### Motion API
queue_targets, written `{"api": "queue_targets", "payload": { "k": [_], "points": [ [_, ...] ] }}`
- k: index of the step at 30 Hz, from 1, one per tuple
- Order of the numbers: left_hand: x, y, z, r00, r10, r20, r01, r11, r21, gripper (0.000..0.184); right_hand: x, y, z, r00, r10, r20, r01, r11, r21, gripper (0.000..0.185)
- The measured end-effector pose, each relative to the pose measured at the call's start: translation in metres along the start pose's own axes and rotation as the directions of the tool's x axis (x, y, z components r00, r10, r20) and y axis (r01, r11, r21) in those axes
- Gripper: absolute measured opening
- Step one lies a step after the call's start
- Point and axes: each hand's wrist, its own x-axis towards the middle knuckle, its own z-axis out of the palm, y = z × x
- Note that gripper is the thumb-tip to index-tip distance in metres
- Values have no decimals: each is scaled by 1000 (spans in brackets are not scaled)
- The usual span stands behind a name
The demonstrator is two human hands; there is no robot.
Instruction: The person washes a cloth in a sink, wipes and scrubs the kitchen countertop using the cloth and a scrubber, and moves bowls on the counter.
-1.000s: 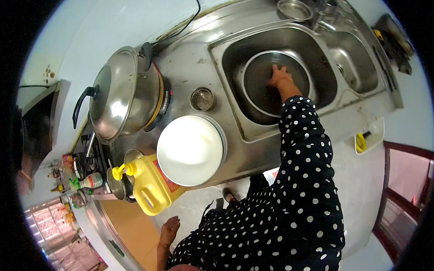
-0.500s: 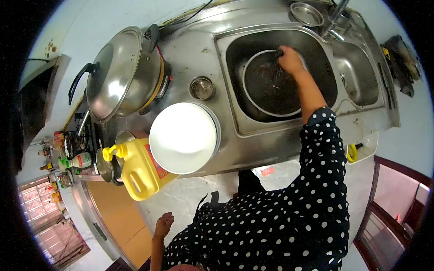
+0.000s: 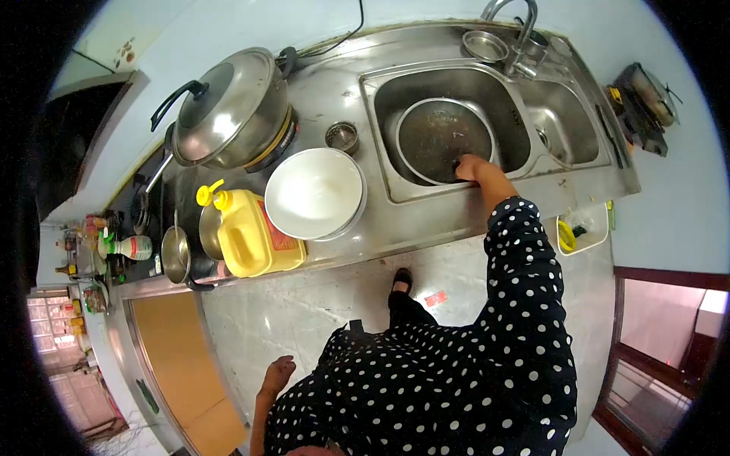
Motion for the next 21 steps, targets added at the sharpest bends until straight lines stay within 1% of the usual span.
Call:
{"api": "queue_targets", "payload": {
  "k": [1,2,4,5,6,7,8,9,10,11,12,13,14,15,16,17,18,19,20,21],
  "points": [
    [-4,4,-3,1000,1,5,-1,1000,8,36,-25,-22,-20,997,30,77,-34,998,48,48],
    [-6,6,-5,1000,5,11,-5,1000,15,37,-20,-20,-16,996,24,82,-28,999,45,48],
    [0,-5,-5,1000,-21,-10,22,999,35,39,3,-10,-8,991,-66,116,59,996,63,51],
    [3,-15,-6,1000,-2,-21,3,998,55,39,11,-5,-5,993,-114,32,111,990,93,48],
    [3,-21,-8,999,15,-30,-13,997,78,39,25,0,-8,982,-185,-38,187,980,62,47],
    [1,-18,-12,992,-126,-2,126,991,-55,40,34,-3,-16,962,-255,-100,259,966,27,46],
    [2,-23,-15,995,-100,-2,100,995,-27,39,44,-4,-25,961,-263,-87,267,963,29,46],
    [4,-29,-17,994,-111,-8,111,994,-21,39,41,-9,-48,919,-281,-277,346,910,227,44],
    [6,-36,-17,993,-119,-15,119,993,-13,39,37,-15,-70,854,-243,-459,442,804,397,42],
    [8,-37,-18,992,-127,-18,127,992,-11,39,38,-18,-87,888,-145,-435,405,693,596,42],
    [9,-38,-19,985,-170,-20,169,984,-48,39,40,-19,-94,921,-52,-386,350,543,763,42],
    [9,-40,-20,977,-212,-17,209,974,-87,39,55,-13,-74,925,-52,-378,344,542,767,42],
    [10,-42,-18,976,-215,-13,213,973,-84,39,68,-6,-42,945,-109,-307,225,900,374,43],
    [13,-43,-17,981,-196,-5,196,980,-30,39,76,2,-23,967,-125,-221,94,985,-145,44],
    [17,-25,-22,984,-177,-4,177,984,24,39,73,3,-17,965,-132,-227,102,985,-141,44],
    [14,-7,-26,986,-158,-46,164,967,196,38,73,3,-15,937,-116,-329,114,993,-24,44],
    [19,6,-25,984,-170,-54,177,968,178,38,78,7,-17,905,-95,-414,142,986,84,45],
    [12,11,-27,988,-134,-79,142,984,111,38,124,44,-13,871,-264,-415,380,897,225,46],
    [5,14,-32,991,-92,-100,98,994,57,38,104,25,-31,897,-117,-427,332,816,474,46],
    [8,22,-34,975,-216,-53,218,976,32,38,80,2,-53,902,33,-430,303,660,688,45]
  ]
}}
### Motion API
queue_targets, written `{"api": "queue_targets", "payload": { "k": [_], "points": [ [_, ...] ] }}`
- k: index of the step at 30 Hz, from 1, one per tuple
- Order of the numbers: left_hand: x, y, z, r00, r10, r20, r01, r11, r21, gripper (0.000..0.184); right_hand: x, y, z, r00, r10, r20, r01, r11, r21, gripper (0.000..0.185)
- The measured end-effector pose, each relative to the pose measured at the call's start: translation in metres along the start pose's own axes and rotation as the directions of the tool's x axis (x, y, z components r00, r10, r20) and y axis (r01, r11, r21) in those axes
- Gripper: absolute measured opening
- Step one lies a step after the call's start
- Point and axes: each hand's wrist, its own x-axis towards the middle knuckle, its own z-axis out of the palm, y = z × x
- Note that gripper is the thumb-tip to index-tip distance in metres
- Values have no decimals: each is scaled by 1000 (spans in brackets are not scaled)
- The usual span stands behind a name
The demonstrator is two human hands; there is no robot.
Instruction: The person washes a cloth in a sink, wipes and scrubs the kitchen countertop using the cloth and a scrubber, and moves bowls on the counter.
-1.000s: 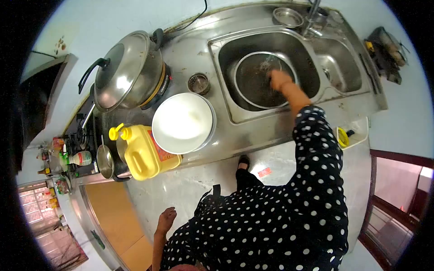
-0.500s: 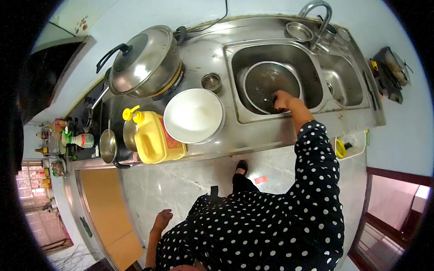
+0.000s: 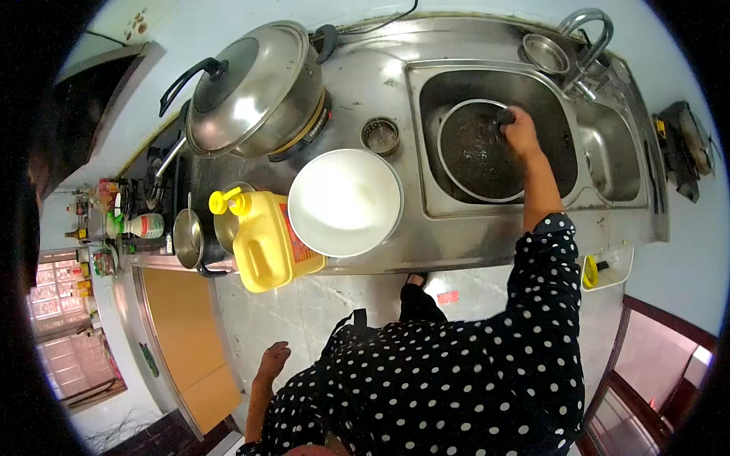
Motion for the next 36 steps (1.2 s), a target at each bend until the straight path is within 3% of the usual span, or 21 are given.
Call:
{"api": "queue_targets", "payload": {
  "k": [1,2,3,5,6,8,9,11,17,18,19,20,21,22,23,25,26,30,33,34,36],
  "points": [
    [4,-5,1,1000,11,1,-11,1000,1,38,-8,-13,-2,997,45,-69,-27,970,242,45],
    [8,-15,4,999,38,8,-38,999,5,39,-8,11,2,993,-112,37,118,947,-298,43],
    [12,-28,8,998,66,14,-66,998,7,40,-8,35,7,962,-184,204,274,625,-731,41],
    [24,-54,12,998,63,19,-63,998,3,41,-39,21,6,980,-151,132,198,619,-760,39],
    [23,-56,11,996,87,-16,-86,996,29,41,-50,9,0,987,-158,-29,130,891,-434,40],
    [10,-69,7,999,52,-5,-52,999,15,39,-84,-3,-11,987,-13,-159,55,963,265,40],
    [14,-86,10,997,83,-9,-83,997,10,39,-104,-12,-15,982,-27,-187,76,963,259,40],
    [21,-139,19,958,273,-91,-266,961,80,38,-158,-36,-17,953,126,-277,82,770,633,41],
    [-2,-309,54,992,116,-53,-126,845,-520,32,-309,-37,7,972,125,-202,109,521,846,45],
    [-17,-333,55,981,174,-85,-193,840,-508,31,-314,0,18,925,-143,-353,352,675,648,41],
    [-35,-353,54,985,135,-107,-170,864,-474,30,-327,38,29,591,-719,-366,725,672,-150,34],
    [-34,-396,60,997,46,-61,-66,918,-391,32,-331,54,35,932,-247,-265,358,734,577,29],
    [-51,-421,56,989,49,-143,-80,972,-221,32,-370,31,57,986,42,-159,132,373,918,28],
    [-68,-438,51,984,23,-175,-54,983,-175,35,-387,43,82,975,-112,-189,217,629,746,27],
    [-98,-432,29,990,-60,-131,22,963,-270,38,-402,45,97,993,114,-14,-19,284,959,29],
    [-117,-456,12,968,-147,-201,123,984,-129,42,-388,120,135,988,117,99,-119,173,978,26],
    [-126,-462,-2,960,-180,-212,150,977,-150,44,-401,109,160,926,368,86,-140,122,983,27],
    [-140,-507,-22,934,-212,-286,131,952,-277,43,-433,117,246,836,439,330,-516,420,747,38],
    [-125,-520,-42,936,-193,-294,43,893,-447,42,-451,62,329,800,517,304,-541,404,738,15],
    [-114,-523,-49,935,-156,-319,-8,889,-458,41,-452,51,351,773,457,441,-624,420,659,11],
    [-90,-533,-62,930,-87,-356,-105,867,-487,39,-449,23,403,760,438,479,-648,456,610,20]
  ]
}}
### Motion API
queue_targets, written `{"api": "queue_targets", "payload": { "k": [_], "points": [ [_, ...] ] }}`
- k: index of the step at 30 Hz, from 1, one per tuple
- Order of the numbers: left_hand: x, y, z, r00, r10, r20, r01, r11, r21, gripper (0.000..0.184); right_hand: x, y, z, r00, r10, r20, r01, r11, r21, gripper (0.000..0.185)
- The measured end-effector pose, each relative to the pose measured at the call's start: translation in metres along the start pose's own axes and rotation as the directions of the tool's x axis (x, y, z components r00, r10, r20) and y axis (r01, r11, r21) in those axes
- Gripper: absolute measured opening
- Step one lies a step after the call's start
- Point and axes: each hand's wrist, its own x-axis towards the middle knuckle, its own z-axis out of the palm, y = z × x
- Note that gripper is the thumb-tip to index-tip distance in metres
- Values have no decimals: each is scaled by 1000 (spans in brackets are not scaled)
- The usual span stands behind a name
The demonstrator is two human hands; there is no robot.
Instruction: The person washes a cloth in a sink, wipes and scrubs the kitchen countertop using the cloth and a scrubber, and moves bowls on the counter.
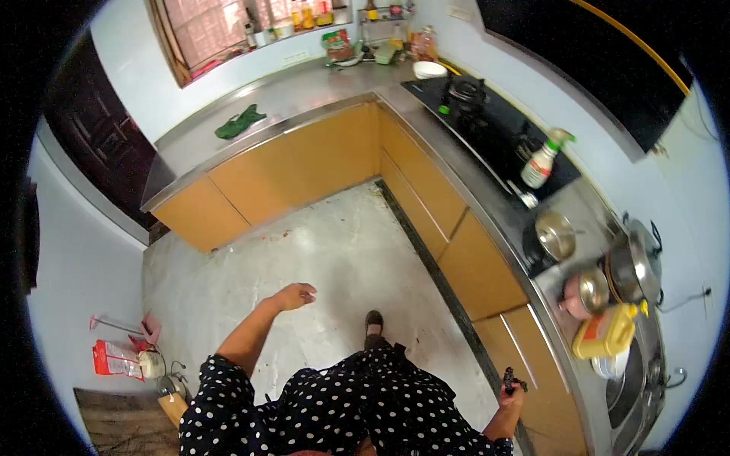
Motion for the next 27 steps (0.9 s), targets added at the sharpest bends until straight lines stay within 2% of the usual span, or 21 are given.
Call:
{"api": "queue_targets", "payload": {
  "k": [1,2,3,5,6,8,9,10,11,12,13,14,15,16,18,19,21,23,24,26,27],
  "points": [
    [19,-8,-6,999,36,4,-36,999,-39,38,12,14,30,999,18,26,-17,999,-44,30],
    [28,1,-17,999,27,19,-27,1000,13,37,34,31,50,990,-26,140,27,1000,-3,30],
    [38,8,-32,999,16,34,-18,998,68,37,44,46,91,987,-10,158,11,1000,-7,30],
    [66,-17,-50,998,-13,58,11,1000,23,37,60,80,173,1000,23,11,-20,987,-159,27],
    [64,-19,-69,999,-41,27,40,999,31,39,80,108,205,955,-147,258,240,896,-375,25],
    [59,-38,-105,990,-138,40,134,987,91,40,100,149,256,937,-88,339,234,878,-419,22],
    [67,-48,-131,982,-191,11,187,971,146,40,98,163,332,976,89,199,-35,965,-260,22],
    [69,-61,-154,981,-192,8,189,970,152,40,108,185,379,940,45,337,88,925,-369,19],
    [65,-82,-172,980,-190,-65,194,979,69,40,123,208,421,881,19,472,223,864,-452,16],
    [62,-102,-190,973,-191,-133,190,982,-18,39,113,222,474,909,83,408,100,907,-408,21],
    [58,-116,-210,962,-214,-170,214,977,-18,38,95,240,534,927,151,344,-20,934,-357,25],
    [51,-131,-228,949,-240,-206,240,970,-25,37,87,254,582,884,162,438,21,923,-384,29],
    [45,-152,-241,932,-270,-241,244,961,-133,37,80,269,627,831,177,527,65,910,-409,32],
    [37,-153,-265,903,-356,-242,361,932,-23,36,43,281,678,850,143,508,109,894,-434,29],
    [40,-217,-290,862,-432,-266,416,902,-116,34,-11,306,773,871,105,480,149,875,-462,27],
    [48,-231,-311,866,-432,-251,415,902,-121,34,-19,321,809,880,102,463,147,871,-470,29],
    [60,-251,-354,850,-383,-361,364,923,-122,28,-81,337,879,836,72,544,249,833,-494,31],
    [100,-316,-385,827,-107,-552,46,991,-124,23,-100,355,935,858,65,509,271,786,-556,51],
    [127,-357,-399,810,-137,-570,38,983,-182,21,-101,362,960,866,52,497,282,770,-572,51],
    [146,-311,-453,805,-165,-570,41,974,-223,22,-98,387,1015,806,44,590,290,839,-460,45],
    [157,-285,-487,792,-181,-583,46,970,-238,23,-103,395,1044,810,41,585,295,834,-467,45]
  ]
}}
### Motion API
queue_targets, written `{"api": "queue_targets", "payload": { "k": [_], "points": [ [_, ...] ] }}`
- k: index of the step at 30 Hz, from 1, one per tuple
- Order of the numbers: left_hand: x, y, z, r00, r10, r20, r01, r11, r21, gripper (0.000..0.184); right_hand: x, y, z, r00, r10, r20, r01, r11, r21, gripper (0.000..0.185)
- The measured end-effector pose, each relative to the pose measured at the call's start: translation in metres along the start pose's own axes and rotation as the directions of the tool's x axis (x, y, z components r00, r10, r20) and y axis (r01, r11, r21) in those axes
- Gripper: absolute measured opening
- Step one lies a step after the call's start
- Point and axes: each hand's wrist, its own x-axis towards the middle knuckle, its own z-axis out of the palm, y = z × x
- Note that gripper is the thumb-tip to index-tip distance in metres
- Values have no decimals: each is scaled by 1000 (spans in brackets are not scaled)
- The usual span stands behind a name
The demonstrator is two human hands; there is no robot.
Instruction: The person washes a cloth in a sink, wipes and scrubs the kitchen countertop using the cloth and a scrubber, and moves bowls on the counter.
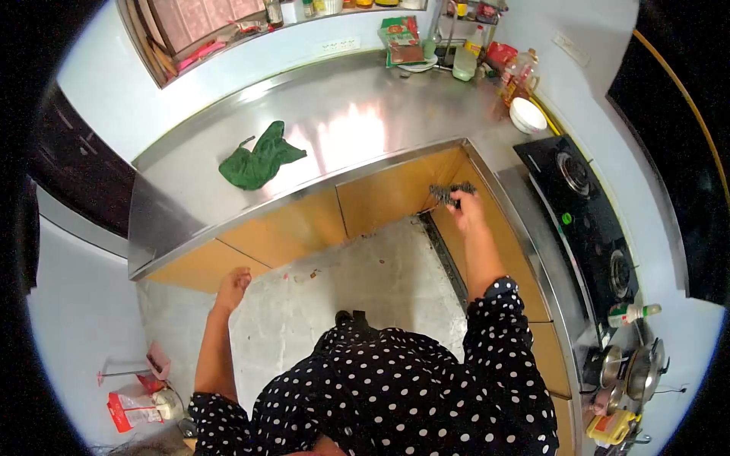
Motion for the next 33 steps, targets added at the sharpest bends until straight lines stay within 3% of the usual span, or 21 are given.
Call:
{"api": "queue_targets", "payload": {
  "k": [2,7,9,13,14,15,16,18,20,23,25,27,28,30,31,33],
  "points": [
    [43,21,-13,999,30,-37,-30,999,14,23,15,-15,39,997,-77,31,79,994,-76,30],
    [141,68,-28,993,53,-107,-39,991,127,26,53,-15,145,992,-102,-68,92,987,-133,34],
    [173,73,-22,958,263,-115,-223,935,276,30,86,-4,170,996,-93,13,94,978,-185,31],
    [222,70,3,941,286,-180,-179,873,453,34,134,32,221,985,-135,107,167,906,-389,35],
    [232,71,9,931,279,-233,-142,869,474,37,139,43,227,893,-389,228,432,592,-681,41],
    [244,73,13,919,282,-275,-115,861,495,40,139,53,232,728,-538,424,568,130,-812,50],
    [253,75,17,923,279,-264,-115,857,502,40,136,57,233,527,-548,650,544,-370,-753,60],
    [283,77,30,879,290,-377,-47,842,537,48,140,67,249,502,-511,698,535,-451,-714,69],
    [312,85,46,908,109,-405,95,887,452,56,140,65,270,665,-186,723,659,-309,-686,67],
    [328,85,86,892,31,-452,347,593,726,55,156,77,277,401,-259,878,761,-439,-477,42],
    [319,81,88,909,53,-414,300,608,735,54,227,40,251,686,-255,681,610,-309,-730,34],
    [332,83,85,905,98,-413,265,629,731,54,314,-5,200,637,-307,707,485,-554,-677,30],
    [332,84,85,902,90,-423,278,630,725,54,332,-15,190,643,-298,705,484,-555,-676,30],
    [326,85,86,899,59,-433,305,626,718,53,350,-21,181,430,-579,693,506,-481,-716,27],
    [326,87,85,899,54,-435,311,620,720,53,345,2,192,543,-407,734,483,-564,-670,29],
    [327,87,84,893,97,-439,285,633,720,53,265,48,239,359,-322,876,748,-462,-476,35]
  ]
}}
